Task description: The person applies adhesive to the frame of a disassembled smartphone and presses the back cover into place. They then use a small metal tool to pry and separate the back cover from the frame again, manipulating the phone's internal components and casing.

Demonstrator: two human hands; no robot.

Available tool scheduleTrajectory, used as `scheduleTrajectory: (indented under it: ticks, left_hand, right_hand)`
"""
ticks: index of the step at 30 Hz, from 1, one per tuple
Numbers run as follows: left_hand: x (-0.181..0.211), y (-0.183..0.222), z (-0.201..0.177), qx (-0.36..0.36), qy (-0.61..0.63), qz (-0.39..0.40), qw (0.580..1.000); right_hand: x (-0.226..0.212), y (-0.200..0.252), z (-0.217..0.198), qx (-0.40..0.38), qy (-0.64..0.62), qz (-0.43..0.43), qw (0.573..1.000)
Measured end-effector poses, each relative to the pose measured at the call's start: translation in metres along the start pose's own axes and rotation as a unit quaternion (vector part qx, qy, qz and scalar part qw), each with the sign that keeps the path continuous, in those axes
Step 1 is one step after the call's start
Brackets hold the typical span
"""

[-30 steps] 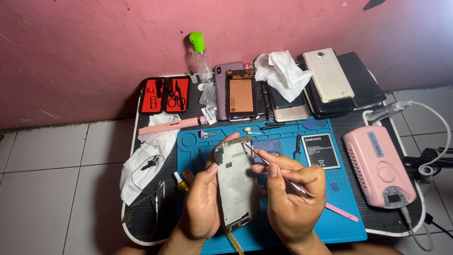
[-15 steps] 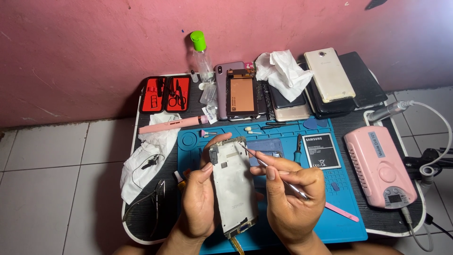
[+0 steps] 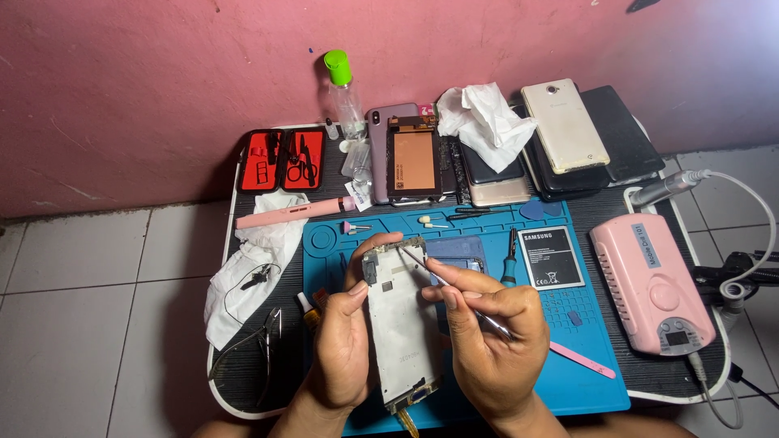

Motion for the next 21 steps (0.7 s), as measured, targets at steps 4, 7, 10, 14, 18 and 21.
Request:
scheduleTrajectory:
  ticks: [4, 7, 10, 14, 18, 21]
  left_hand:
    - [0.001, 0.0, 0.001, -0.003, -0.001, -0.004, 1.0]
    - [0.002, 0.001, 0.002, 0.017, -0.021, -0.012, 1.0]
    - [0.003, 0.001, 0.005, -0.011, 0.008, -0.029, 0.999]
    - [0.004, -0.003, 0.0, 0.003, 0.004, -0.009, 1.0]
    - [0.039, -0.01, -0.008, 0.002, 0.054, 0.008, 0.998]
    - [0.095, -0.005, -0.017, 0.051, 0.044, 0.115, 0.991]
  right_hand:
    - [-0.001, 0.0, 0.001, 0.001, 0.001, -0.002, 1.0]
    - [0.0, 0.001, 0.001, -0.004, -0.015, -0.006, 1.0]
    - [0.0, 0.002, 0.001, -0.005, -0.02, -0.008, 1.0]
    - [-0.001, 0.0, 0.0, -0.006, -0.015, -0.015, 1.0]
    - [-0.008, 0.005, -0.017, 0.006, 0.076, -0.075, 0.994]
    - [-0.029, 0.018, -0.004, -0.08, 0.135, -0.056, 0.986]
Point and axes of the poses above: each hand's wrist, its own y-axis away from the middle knuckle, its own z-axis out of the palm, x = y × z, the point moved 3 cm from there along -y, towards the middle knuckle, and after that the axes turned 6 degrees about x, right-handed, at the moved point
